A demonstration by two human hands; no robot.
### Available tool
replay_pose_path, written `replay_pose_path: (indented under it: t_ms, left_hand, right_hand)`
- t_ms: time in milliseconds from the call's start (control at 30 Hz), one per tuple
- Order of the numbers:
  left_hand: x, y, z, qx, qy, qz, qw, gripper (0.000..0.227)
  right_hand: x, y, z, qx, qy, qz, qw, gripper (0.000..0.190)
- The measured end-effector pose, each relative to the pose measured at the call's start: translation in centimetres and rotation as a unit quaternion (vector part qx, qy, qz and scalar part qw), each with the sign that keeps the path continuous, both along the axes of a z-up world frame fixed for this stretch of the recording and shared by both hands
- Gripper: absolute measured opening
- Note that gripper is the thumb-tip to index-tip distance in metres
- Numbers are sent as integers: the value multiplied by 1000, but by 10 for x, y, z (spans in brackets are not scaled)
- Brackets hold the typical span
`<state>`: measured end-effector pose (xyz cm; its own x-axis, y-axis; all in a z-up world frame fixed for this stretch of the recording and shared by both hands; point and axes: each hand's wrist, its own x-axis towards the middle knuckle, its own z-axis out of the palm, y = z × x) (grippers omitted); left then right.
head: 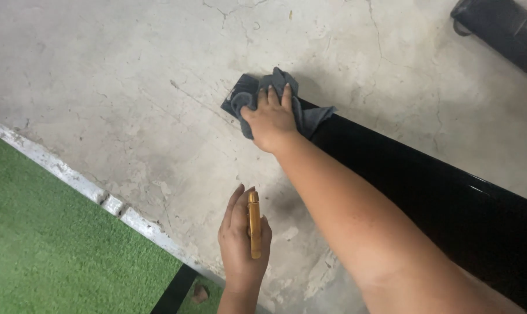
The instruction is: Cleaning gym equipment by spraying it with solution and wiping it down with a cloth.
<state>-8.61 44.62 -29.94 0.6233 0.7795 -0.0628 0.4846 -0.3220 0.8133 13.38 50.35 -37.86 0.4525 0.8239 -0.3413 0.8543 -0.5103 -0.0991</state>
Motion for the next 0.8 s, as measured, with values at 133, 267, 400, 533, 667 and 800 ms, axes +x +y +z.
replay_pose_path:
  t_ms: [133,267,400,533,667,800]
  left_hand:
    - [4,5,-1,-1,-1,10,1000,54]
    - [3,-3,3,34,12,1,999,53]
    - [9,-22,25,29,27,11,999,54]
    - [20,-38,60,-4,22,4,1000,57]
    - [27,-48,95,14,7,-24,1000,54]
    - [30,-60,128,32,-15,-42,999,55]
  right_hand:
    - [-5,19,-13,-2,-15,-8,1000,35]
    - [-12,8,-11,-22,-39,37,998,40]
    - [-36,-23,-6,19,-47,23,998,32]
    - [-57,-72,31,16,-64,24,998,33]
    - [-66,-124,89,-74,-95,45,992,35]
    - [-68,-167,156,-170,-40,16,984,66]
